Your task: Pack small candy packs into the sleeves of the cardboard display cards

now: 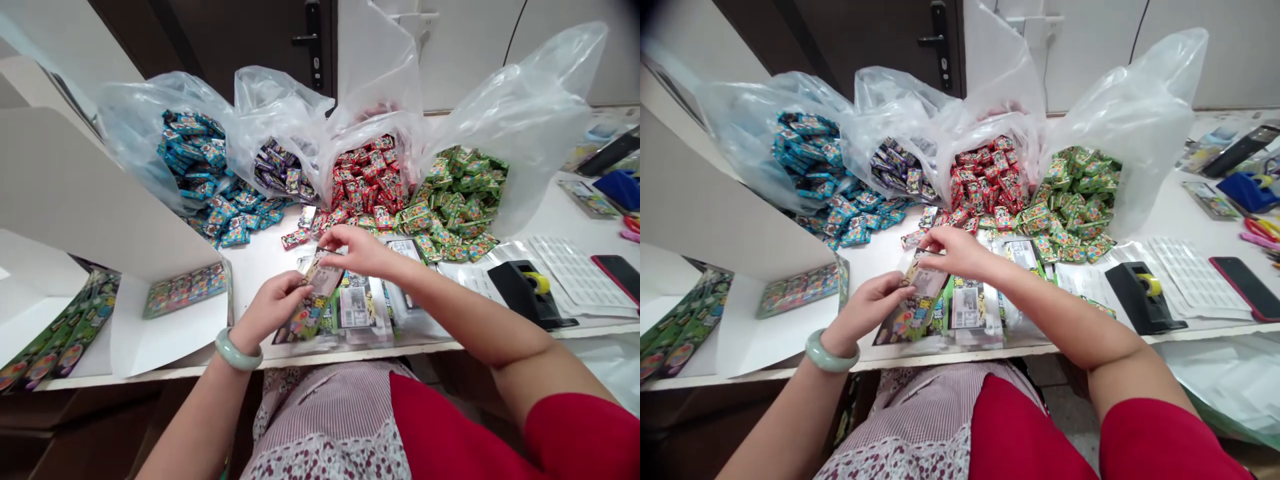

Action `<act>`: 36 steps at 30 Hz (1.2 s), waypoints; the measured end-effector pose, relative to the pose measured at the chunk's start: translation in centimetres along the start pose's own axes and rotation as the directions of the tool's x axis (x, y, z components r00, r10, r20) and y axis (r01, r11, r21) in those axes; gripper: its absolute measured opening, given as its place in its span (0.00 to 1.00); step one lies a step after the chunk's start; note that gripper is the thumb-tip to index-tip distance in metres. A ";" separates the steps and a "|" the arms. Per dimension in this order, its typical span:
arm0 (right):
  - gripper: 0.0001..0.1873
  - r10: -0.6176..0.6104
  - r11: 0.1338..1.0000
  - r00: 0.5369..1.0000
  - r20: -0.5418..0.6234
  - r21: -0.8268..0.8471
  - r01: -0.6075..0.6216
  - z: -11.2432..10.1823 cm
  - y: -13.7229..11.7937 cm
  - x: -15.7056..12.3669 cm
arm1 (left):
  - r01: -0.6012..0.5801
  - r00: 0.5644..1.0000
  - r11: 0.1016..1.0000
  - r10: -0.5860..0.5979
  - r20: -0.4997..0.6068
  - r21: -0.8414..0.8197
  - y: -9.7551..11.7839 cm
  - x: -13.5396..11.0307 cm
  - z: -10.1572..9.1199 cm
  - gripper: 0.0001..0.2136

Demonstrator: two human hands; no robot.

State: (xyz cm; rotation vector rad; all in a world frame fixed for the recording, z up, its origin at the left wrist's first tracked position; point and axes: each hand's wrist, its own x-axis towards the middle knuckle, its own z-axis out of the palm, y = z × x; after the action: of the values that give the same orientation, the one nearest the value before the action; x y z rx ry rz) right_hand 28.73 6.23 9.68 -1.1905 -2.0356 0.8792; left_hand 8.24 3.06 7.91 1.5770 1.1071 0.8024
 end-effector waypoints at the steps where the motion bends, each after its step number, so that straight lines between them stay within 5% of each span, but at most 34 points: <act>1: 0.12 0.037 0.990 0.996 0.084 0.133 -0.048 -0.4 0.1 0.2 | -0.047 0.999 0.996 0.048 -0.016 0.069 0.2 0.0 -0.5 0.09; 4: 0.08 -0.005 0.917 0.912 0.410 0.366 -0.159 -1.1 0.0 0.6 | -0.179 0.983 0.943 0.180 0.021 0.282 0.4 0.2 -2.0 0.08; 6: 0.07 -0.060 0.911 0.869 0.491 0.382 -0.153 -0.9 -0.1 1.0 | -0.245 0.969 0.898 0.221 0.107 0.366 0.4 0.3 -2.7 0.07; 8: 0.06 -0.036 0.925 0.905 0.424 0.357 -0.130 -0.4 0.0 1.5 | -0.309 0.951 0.835 0.277 0.138 0.455 0.2 0.5 -3.0 0.05; 11: 0.07 0.033 0.906 0.962 0.271 0.398 -0.143 0.3 0.3 2.3 | -0.327 0.900 0.703 0.436 -0.020 0.631 -0.3 0.6 -2.9 0.13; 13: 0.07 0.025 0.859 0.961 0.275 0.485 -0.161 0.3 0.5 2.7 | -0.288 0.865 0.661 0.490 -0.107 0.693 -0.8 0.6 -2.5 0.19; 16: 0.07 -0.015 0.815 0.942 0.336 0.551 -0.183 0.0 0.4 3.1 | -0.246 0.890 0.701 0.437 -0.131 0.669 -1.4 0.6 -2.2 0.17; 19: 0.08 -0.044 0.858 0.949 0.313 0.498 -0.124 0.0 -0.4 3.5 | -0.217 0.899 0.752 0.403 -0.174 0.622 -1.8 0.8 -2.8 0.12; 22: 0.13 -0.050 0.944 0.998 -0.025 0.324 0.056 0.7 -1.3 3.3 | -0.155 0.883 0.882 0.326 -0.338 0.446 -1.8 0.9 -3.7 0.10; 24: 0.21 -0.039 0.965 0.955 -0.294 0.236 0.112 1.9 -1.3 2.5 | -0.099 0.876 0.978 0.172 -0.450 0.181 -1.9 0.7 -3.8 0.09; 25: 0.25 -0.023 0.960 0.940 -0.341 0.256 0.116 2.8 -1.1 1.9 | -0.074 0.879 0.996 0.084 -0.470 0.039 -2.0 0.6 -3.6 0.10; 27: 0.30 0.026 0.898 0.980 -0.197 0.436 0.064 4.7 -0.3 0.9 | -0.046 0.894 0.980 -0.045 -0.445 -0.193 -2.4 0.5 -2.9 0.12; 30: 0.22 0.081 0.729 0.990 0.113 0.671 -0.136 7.3 1.1 -0.2 | -0.026 0.921 0.876 -0.166 -0.352 -0.481 -3.1 0.7 -1.4 0.15; 33: 0.16 0.209 0.666 0.972 0.112 0.711 -0.225 8.2 2.1 -0.5 | 0.030 0.941 0.717 -0.256 -0.222 -0.697 -3.7 0.8 -0.3 0.18; 36: 0.17 0.302 0.666 0.953 0.020 0.710 -0.226 8.1 2.8 -0.9 | 0.085 0.958 0.716 -0.250 -0.141 -0.693 -4.3 0.0 0.0 0.18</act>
State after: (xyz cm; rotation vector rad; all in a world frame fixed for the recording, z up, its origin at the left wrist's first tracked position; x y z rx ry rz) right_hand 24.18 4.53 2.50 -1.0445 -1.2261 1.5365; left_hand 7.11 3.38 3.79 0.7571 0.9345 1.1243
